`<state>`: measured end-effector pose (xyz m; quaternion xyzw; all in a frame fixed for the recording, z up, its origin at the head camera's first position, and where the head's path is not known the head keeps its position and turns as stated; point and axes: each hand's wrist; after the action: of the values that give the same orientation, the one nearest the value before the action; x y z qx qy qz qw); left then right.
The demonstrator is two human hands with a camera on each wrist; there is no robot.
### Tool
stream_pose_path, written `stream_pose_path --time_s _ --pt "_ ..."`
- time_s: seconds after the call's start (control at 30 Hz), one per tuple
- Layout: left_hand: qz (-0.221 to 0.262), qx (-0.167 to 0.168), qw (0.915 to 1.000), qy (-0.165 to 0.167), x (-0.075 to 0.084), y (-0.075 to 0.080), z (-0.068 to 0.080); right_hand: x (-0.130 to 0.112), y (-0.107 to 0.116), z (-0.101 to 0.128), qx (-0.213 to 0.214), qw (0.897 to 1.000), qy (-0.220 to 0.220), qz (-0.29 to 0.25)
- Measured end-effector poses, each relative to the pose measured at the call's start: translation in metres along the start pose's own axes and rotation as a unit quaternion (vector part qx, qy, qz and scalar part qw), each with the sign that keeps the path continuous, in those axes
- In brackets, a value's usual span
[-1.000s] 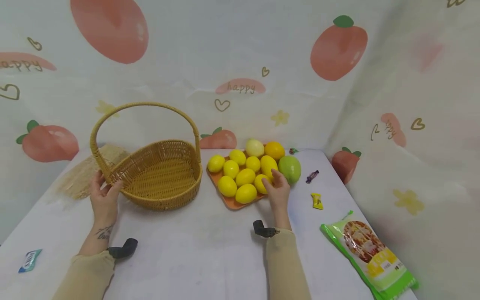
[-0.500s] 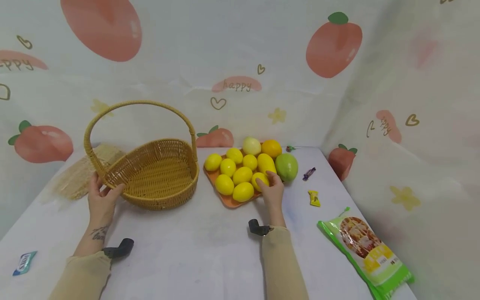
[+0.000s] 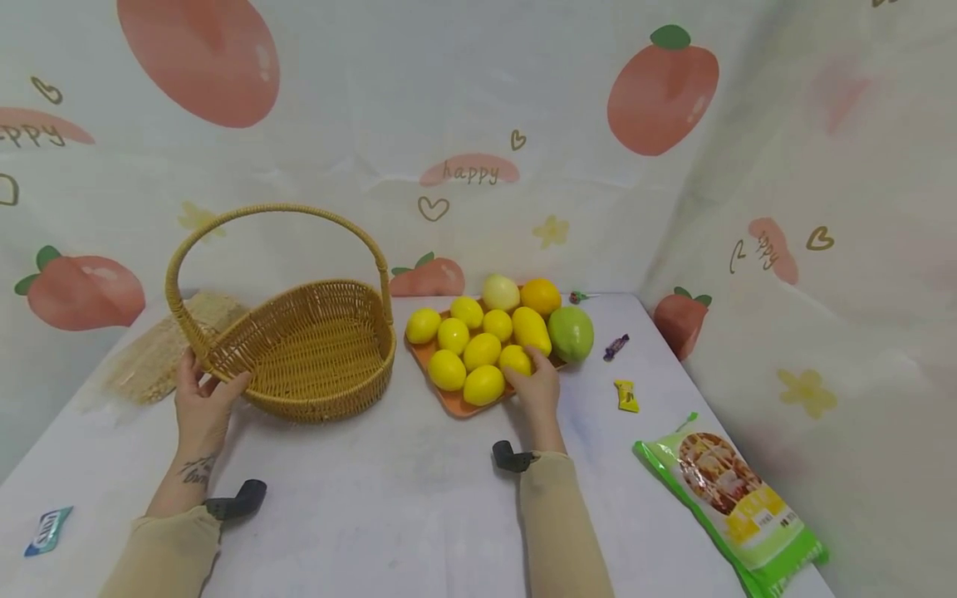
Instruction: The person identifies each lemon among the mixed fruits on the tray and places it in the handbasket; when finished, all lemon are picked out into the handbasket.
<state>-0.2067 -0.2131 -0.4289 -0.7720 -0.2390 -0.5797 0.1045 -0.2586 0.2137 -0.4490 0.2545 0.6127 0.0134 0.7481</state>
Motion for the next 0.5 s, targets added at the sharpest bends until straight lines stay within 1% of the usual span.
stream_pose_path --time_s 0.1,0.2,0.3,0.37,0.5 --pt "0.002 0.0 1.0 -0.002 -0.001 0.0 0.0 0.0 -0.002 0.0 0.01 1.0 0.005 0.021" --pt "0.004 0.0 1.0 -0.006 -0.003 0.001 0.001 0.0 -0.003 0.0 0.01 1.0 0.022 0.009" --pt "0.008 0.0 1.0 -0.005 -0.003 0.001 0.0 -0.001 -0.003 0.0 0.003 0.999 0.028 -0.027" --pt "0.01 -0.001 1.0 -0.001 -0.003 0.001 0.0 -0.003 -0.002 0.001 0.002 0.998 0.022 -0.055" --pt "0.01 -0.004 0.9999 0.003 -0.002 0.0 -0.001 -0.011 0.002 0.003 -0.003 0.992 0.011 -0.129"
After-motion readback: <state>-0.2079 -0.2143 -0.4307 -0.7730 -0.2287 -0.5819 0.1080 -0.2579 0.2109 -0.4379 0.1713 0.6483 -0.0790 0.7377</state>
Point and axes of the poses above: each hand's wrist, its own z-axis away from the middle knuckle, its own y-axis out of the back of the hand, x = y × z, and after that the axes turned 10 degrees about -y, right-handed
